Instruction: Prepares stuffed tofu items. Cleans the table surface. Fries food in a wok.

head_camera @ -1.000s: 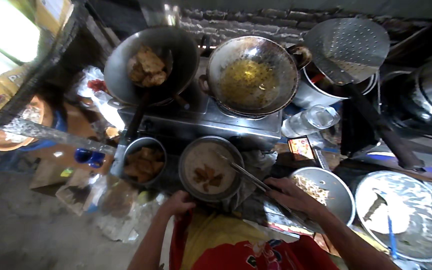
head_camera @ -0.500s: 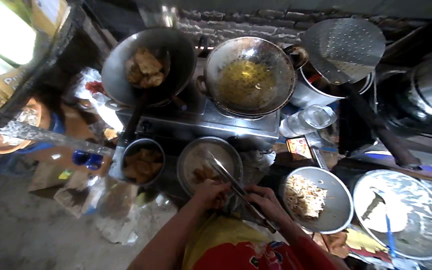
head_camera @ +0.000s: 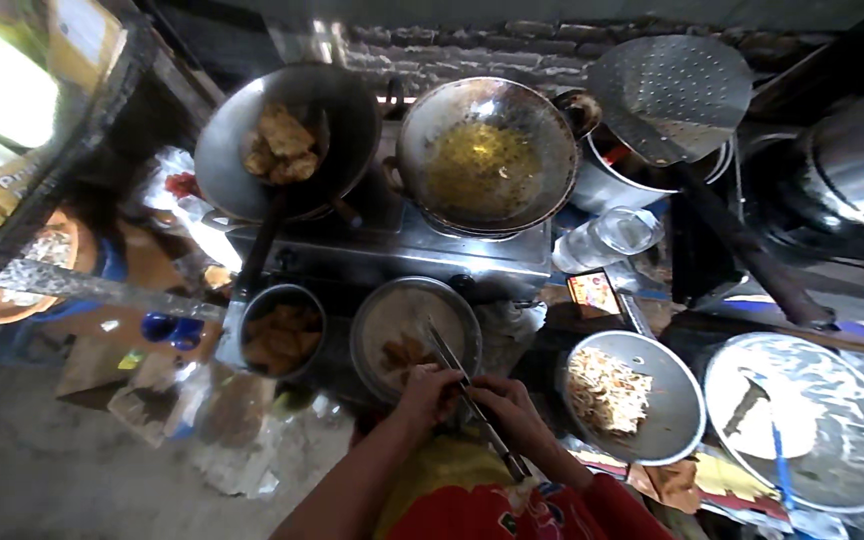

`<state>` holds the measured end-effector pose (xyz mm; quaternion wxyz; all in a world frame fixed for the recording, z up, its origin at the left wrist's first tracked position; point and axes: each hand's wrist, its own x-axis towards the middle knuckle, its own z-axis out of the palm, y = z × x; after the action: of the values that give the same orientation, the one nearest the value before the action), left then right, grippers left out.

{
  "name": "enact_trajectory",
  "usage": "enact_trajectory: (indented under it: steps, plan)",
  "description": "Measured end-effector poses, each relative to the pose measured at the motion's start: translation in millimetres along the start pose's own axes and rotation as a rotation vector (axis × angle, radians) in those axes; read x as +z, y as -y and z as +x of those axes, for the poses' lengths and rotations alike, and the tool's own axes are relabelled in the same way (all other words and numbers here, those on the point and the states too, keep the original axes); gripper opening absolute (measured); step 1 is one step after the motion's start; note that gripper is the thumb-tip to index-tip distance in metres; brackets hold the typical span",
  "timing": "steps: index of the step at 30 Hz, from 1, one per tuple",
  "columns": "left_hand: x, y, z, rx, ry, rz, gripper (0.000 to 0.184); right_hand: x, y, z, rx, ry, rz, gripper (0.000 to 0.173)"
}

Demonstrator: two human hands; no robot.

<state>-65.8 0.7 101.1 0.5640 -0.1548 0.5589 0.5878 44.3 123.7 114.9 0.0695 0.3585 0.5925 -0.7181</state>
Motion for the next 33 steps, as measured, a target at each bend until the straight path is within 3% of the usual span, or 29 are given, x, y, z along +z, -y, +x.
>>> enact_trajectory:
  steps: [7, 13, 20, 23, 27, 33]
  plan:
    - [8.1, 3.0, -3.8, -0.017, -0.091, -0.046, 0.009, 2.7, -4.8, -2.0, -0.082, -0.028, -0.221, 0.021]
    - [9.6, 1.4, -3.8, 0.011, -0.117, 0.015, 0.009, 0.8, -1.7, 5.3, 0.178, 0.01, -0.134, 0.023]
    - [0.0, 0.9, 2.9, 0.005, -0.126, 0.012, 0.009, -9.5, -1.5, 2.4, 0.0, 0.016, -0.11, 0.021]
    - [-1.6, 0.1, 5.4, 0.009, -0.125, 0.019, 0.01, -10.8, -1.0, 4.4, -0.013, 0.072, -0.174, 0.017]
    - [-1.6, -1.4, 6.6, 0.009, -0.135, 0.009, 0.009, -18.9, 0.5, -2.4, -0.012, 0.142, -0.28, 0.026]
    - [1.1, -2.7, 0.0, 0.01, -0.125, 0.049, 0.009, -44.3, 14.8, -31.4, 0.18, 0.309, -0.397, 0.019]
